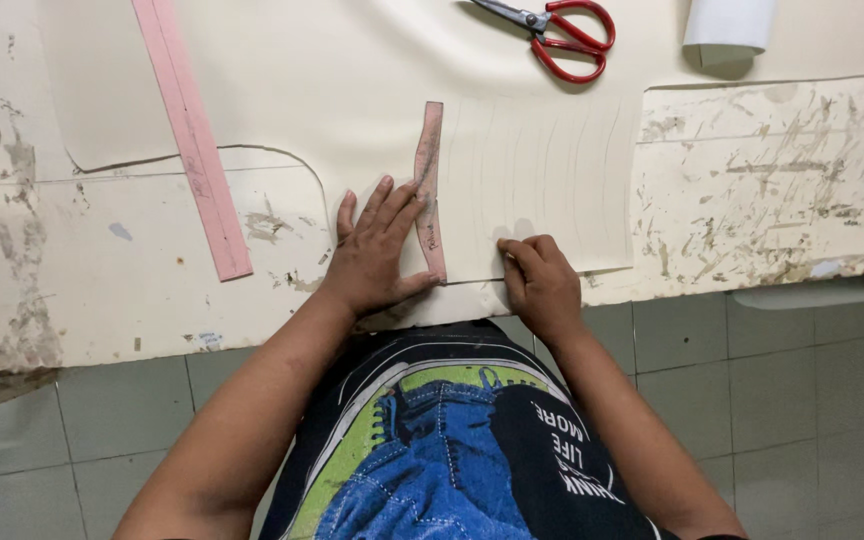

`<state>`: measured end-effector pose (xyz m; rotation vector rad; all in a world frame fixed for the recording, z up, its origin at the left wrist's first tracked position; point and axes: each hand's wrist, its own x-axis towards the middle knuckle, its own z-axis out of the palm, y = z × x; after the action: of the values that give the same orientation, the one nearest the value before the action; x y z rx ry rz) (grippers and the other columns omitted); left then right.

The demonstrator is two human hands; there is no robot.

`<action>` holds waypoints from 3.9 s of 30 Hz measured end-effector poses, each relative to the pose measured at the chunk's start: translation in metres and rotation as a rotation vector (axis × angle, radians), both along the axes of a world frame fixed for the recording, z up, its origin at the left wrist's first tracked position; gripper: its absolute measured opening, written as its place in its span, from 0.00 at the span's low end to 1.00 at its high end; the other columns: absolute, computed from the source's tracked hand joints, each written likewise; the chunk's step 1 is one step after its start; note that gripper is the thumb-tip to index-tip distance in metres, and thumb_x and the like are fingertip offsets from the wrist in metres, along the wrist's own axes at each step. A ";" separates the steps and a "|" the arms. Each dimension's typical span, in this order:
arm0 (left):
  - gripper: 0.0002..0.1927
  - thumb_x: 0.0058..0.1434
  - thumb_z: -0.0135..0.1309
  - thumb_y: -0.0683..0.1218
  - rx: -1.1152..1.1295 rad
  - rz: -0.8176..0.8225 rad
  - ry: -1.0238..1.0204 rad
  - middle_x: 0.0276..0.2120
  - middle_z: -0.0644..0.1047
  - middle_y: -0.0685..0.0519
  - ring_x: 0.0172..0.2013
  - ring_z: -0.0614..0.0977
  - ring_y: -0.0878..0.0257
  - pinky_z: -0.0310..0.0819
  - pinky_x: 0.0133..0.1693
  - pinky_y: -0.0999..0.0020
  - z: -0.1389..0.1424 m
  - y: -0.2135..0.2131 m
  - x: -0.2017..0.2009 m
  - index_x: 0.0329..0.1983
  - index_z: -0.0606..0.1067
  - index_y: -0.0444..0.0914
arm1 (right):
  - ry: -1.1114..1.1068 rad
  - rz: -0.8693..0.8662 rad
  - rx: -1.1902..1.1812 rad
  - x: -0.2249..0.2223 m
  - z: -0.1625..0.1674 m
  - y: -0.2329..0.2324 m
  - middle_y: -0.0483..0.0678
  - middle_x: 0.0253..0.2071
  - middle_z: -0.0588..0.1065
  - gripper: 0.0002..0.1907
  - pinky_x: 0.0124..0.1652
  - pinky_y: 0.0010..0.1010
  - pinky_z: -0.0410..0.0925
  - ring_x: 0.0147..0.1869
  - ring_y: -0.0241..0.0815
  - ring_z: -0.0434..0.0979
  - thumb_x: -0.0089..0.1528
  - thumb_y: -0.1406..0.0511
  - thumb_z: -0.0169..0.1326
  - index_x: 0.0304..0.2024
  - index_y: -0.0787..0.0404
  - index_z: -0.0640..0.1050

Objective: The person places a thin curved pattern strip on a sheet of paper-like material and traces along its edge with a pen, repositioning the strip repeatedly to mark a long curved line. The person smooths the sheet flat and aligns the strip before continuing to trace.

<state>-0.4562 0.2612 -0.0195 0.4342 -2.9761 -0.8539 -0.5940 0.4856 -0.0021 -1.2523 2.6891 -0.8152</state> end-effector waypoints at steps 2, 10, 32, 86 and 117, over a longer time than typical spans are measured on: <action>0.54 0.50 0.62 0.69 -0.002 0.015 0.005 0.74 0.56 0.52 0.76 0.47 0.55 0.25 0.71 0.44 -0.004 0.001 0.000 0.75 0.57 0.44 | 0.051 -0.007 -0.021 0.004 -0.005 0.000 0.47 0.41 0.76 0.09 0.37 0.35 0.72 0.39 0.45 0.78 0.63 0.68 0.59 0.47 0.56 0.82; 0.51 0.52 0.62 0.66 -0.012 0.012 -0.025 0.76 0.54 0.52 0.76 0.46 0.55 0.24 0.71 0.43 -0.011 0.000 0.000 0.76 0.57 0.43 | 0.173 -0.007 -0.079 0.003 -0.023 0.002 0.49 0.42 0.74 0.11 0.39 0.35 0.72 0.42 0.46 0.77 0.62 0.71 0.58 0.48 0.59 0.80; 0.51 0.54 0.59 0.68 -0.082 -0.069 -0.074 0.77 0.52 0.55 0.77 0.43 0.50 0.21 0.69 0.34 -0.005 0.028 -0.025 0.77 0.55 0.47 | -0.091 -0.024 -0.034 0.004 0.009 -0.012 0.47 0.42 0.75 0.12 0.37 0.34 0.72 0.37 0.42 0.80 0.63 0.68 0.59 0.50 0.58 0.80; 0.51 0.54 0.59 0.67 -0.031 -0.017 0.008 0.76 0.54 0.53 0.76 0.46 0.55 0.21 0.69 0.39 -0.013 0.028 -0.031 0.76 0.57 0.41 | -0.286 -0.169 0.121 -0.011 0.004 0.005 0.48 0.44 0.73 0.20 0.44 0.35 0.71 0.44 0.44 0.78 0.64 0.64 0.56 0.60 0.51 0.77; 0.49 0.60 0.52 0.71 -0.111 -0.035 0.003 0.77 0.52 0.53 0.76 0.45 0.55 0.22 0.69 0.37 -0.021 0.030 -0.031 0.77 0.56 0.42 | -0.003 0.094 0.097 0.020 0.008 0.000 0.48 0.42 0.71 0.21 0.40 0.36 0.70 0.43 0.45 0.73 0.61 0.60 0.64 0.58 0.49 0.81</action>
<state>-0.4873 0.2912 -0.0408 0.3781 -3.0175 -0.6865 -0.5735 0.4852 0.0061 -1.3421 2.6105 -0.6671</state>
